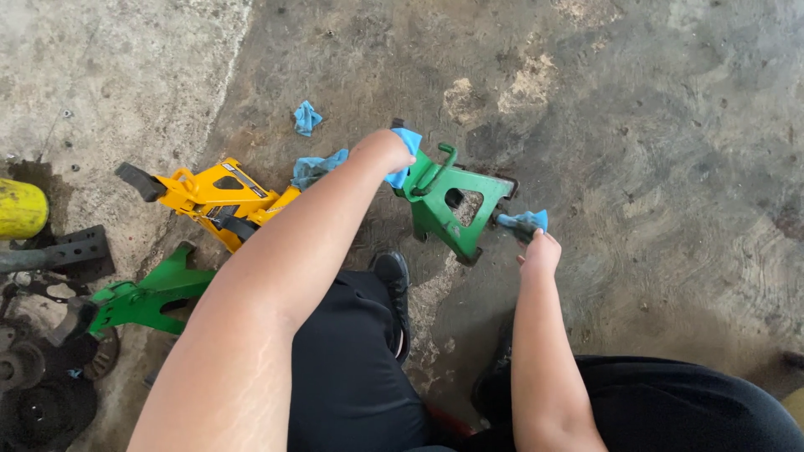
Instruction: Cleaning dirt and grease off of green and yellow jack stands using blue shop towels.
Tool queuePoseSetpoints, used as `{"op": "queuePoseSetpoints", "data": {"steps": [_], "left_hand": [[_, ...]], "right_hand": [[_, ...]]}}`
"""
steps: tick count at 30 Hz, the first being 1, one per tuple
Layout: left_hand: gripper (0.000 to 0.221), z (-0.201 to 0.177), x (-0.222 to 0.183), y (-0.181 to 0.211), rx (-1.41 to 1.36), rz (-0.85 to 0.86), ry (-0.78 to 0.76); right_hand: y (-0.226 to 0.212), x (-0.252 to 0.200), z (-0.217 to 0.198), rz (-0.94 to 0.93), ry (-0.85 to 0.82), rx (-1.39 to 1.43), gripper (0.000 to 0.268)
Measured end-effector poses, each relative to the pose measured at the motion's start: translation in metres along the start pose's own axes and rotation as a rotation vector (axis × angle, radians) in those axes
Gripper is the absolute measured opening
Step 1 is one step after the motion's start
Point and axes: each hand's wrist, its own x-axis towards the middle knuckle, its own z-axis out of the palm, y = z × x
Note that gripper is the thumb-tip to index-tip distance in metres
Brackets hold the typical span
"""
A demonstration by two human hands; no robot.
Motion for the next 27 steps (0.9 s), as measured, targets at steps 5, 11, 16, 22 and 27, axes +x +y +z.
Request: {"op": "queuePoseSetpoints", "data": {"steps": [5,11,16,22,27], "left_hand": [[0.05,0.009,0.012,-0.011,0.024,0.064,0.076],[0.056,0.011,-0.004,-0.021,-0.145,0.064,0.235],[0.065,0.011,-0.01,-0.025,-0.205,0.067,0.28],[0.062,0.0,-0.027,-0.018,-0.171,0.089,0.249],[0.057,-0.015,-0.057,0.002,-0.165,0.098,0.179]], "right_hand": [[0.03,0.008,-0.012,0.015,-0.002,0.02,0.035],[0.097,0.122,-0.03,-0.508,0.089,-0.161,0.034],[0.018,0.019,-0.031,-0.028,0.069,0.13,0.025],[0.118,0.123,-0.036,0.0,0.456,0.079,0.042],[0.062,0.059,-0.004,-0.553,0.432,0.143,0.032]]}}
